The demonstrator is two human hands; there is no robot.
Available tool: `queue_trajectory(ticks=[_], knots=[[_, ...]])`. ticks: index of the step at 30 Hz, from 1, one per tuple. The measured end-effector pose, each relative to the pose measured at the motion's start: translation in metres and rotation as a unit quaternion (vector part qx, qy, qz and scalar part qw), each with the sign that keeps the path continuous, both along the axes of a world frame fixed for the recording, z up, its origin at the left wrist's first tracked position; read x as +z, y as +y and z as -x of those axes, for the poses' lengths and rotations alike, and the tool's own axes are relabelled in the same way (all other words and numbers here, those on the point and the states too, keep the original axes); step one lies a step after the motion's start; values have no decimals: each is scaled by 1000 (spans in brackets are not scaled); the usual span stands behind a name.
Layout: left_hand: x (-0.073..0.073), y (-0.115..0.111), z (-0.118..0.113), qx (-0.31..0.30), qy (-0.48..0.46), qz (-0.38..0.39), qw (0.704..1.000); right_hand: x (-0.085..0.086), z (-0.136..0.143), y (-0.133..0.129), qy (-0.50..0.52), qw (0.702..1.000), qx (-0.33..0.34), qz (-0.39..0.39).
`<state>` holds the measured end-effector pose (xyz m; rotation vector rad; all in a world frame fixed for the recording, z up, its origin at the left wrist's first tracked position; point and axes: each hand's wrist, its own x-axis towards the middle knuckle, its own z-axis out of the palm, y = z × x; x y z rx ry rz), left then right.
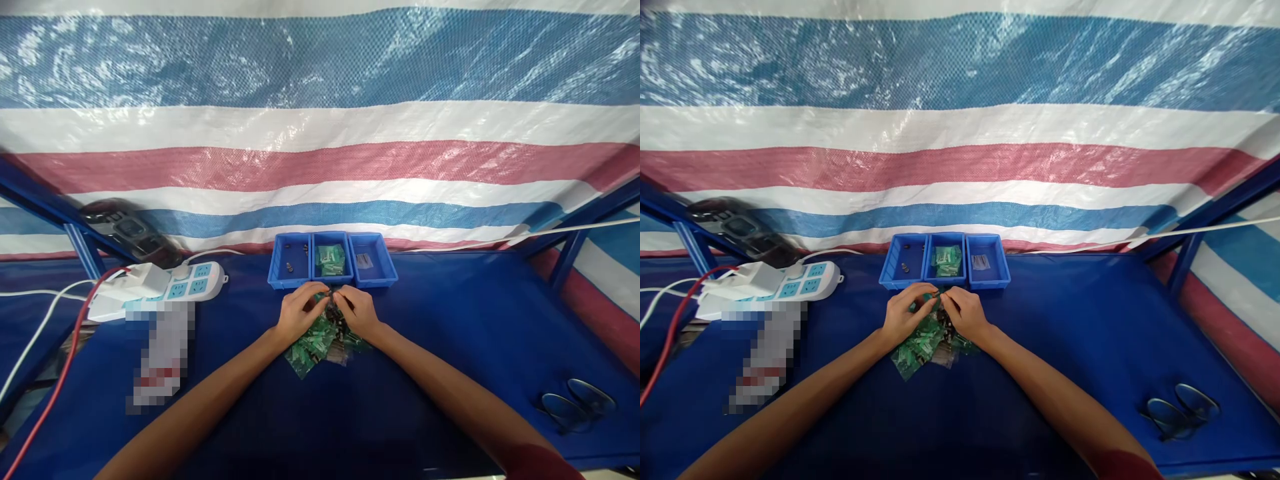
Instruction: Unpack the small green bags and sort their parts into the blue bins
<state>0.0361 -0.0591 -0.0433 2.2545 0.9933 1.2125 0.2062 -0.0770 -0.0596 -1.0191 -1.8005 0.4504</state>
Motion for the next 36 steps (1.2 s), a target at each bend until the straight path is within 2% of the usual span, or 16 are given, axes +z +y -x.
queue_trajectory(ticks=[8, 21, 30, 36], knots=[[0, 1, 1, 4, -23, 12, 1000, 1, 1, 0, 13, 1000, 3, -4], [0, 1, 1, -1, 2, -52, 999, 2, 1, -2, 11, 999, -26, -21], [-11, 2, 3, 19, -4, 14, 1000, 1, -1, -2, 15, 1000, -22, -11], [-12, 4, 3, -4, 23, 8, 1000, 0, -1, -2, 1, 1000, 5, -1]])
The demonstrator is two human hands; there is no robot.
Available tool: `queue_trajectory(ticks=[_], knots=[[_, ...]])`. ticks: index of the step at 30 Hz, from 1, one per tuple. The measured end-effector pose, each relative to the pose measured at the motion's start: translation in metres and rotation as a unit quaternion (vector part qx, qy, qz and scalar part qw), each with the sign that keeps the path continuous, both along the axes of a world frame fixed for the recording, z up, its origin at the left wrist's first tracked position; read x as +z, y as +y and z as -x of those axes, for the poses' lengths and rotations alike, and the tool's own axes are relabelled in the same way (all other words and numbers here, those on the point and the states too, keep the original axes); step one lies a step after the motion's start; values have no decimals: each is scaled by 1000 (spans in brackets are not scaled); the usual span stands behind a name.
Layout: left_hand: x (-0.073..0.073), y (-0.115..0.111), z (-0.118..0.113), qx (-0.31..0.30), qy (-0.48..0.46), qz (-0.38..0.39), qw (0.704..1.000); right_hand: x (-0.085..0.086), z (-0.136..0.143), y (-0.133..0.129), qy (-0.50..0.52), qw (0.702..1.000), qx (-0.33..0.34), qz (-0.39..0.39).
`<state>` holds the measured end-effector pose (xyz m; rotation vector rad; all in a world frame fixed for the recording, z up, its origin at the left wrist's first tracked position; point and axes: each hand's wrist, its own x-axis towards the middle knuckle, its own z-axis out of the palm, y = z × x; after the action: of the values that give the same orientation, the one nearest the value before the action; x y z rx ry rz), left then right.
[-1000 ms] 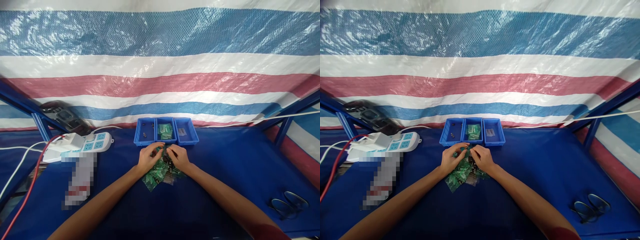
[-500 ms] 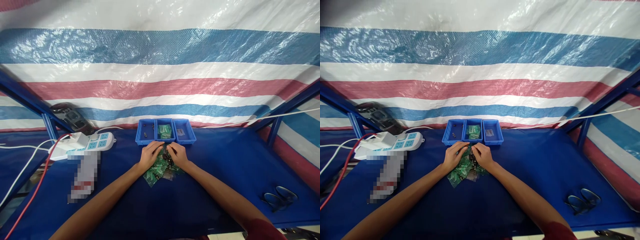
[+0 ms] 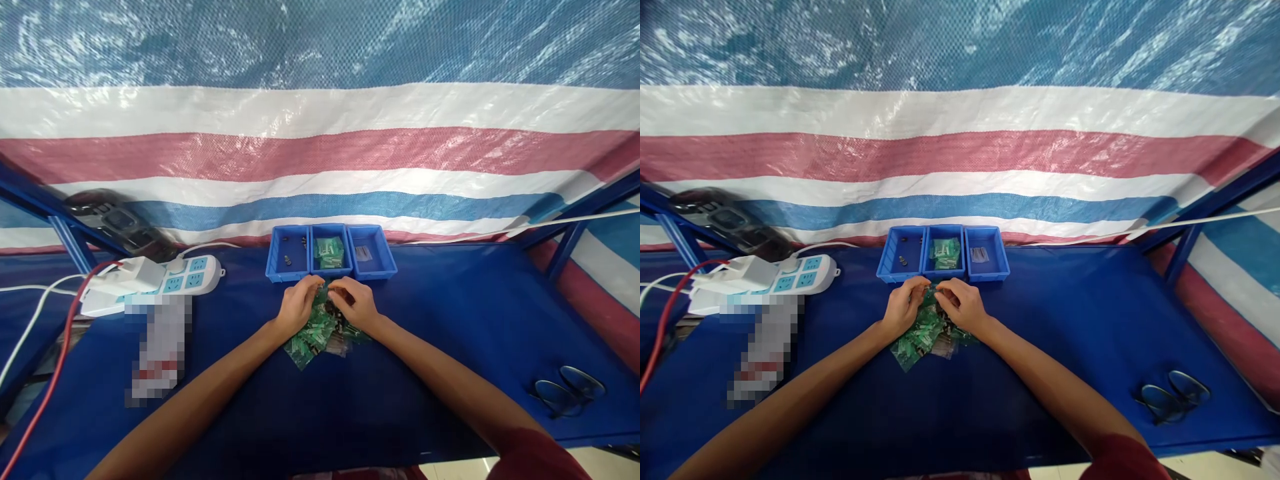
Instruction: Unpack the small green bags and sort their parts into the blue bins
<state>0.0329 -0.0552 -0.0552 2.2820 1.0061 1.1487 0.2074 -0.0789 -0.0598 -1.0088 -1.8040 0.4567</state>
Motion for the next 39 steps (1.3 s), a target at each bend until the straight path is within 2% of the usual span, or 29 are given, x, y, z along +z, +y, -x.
queue_trajectory(ticks=[9, 17, 25, 31, 36, 39], knots=[[-2, 0, 1, -14, 49, -7, 999, -3, 2, 3, -5, 1000, 4, -24], [-3, -1, 2, -29, 50, -18, 998, -3, 3, 2, -14, 999, 11, -29], [4, -3, 1, -16, -11, 0, 1000, 1, 3, 0, 17, 1000, -10, 1], [10, -2, -1, -33, -30, -32, 998, 4, 2, 3, 47, 998, -24, 24], [9, -1, -2, -22, -48, -49, 997, 2, 4, 2, 24, 999, -21, 2], [10, -2, -2, -8, -37, -33, 999, 4, 1, 1, 12, 999, -43, -22]])
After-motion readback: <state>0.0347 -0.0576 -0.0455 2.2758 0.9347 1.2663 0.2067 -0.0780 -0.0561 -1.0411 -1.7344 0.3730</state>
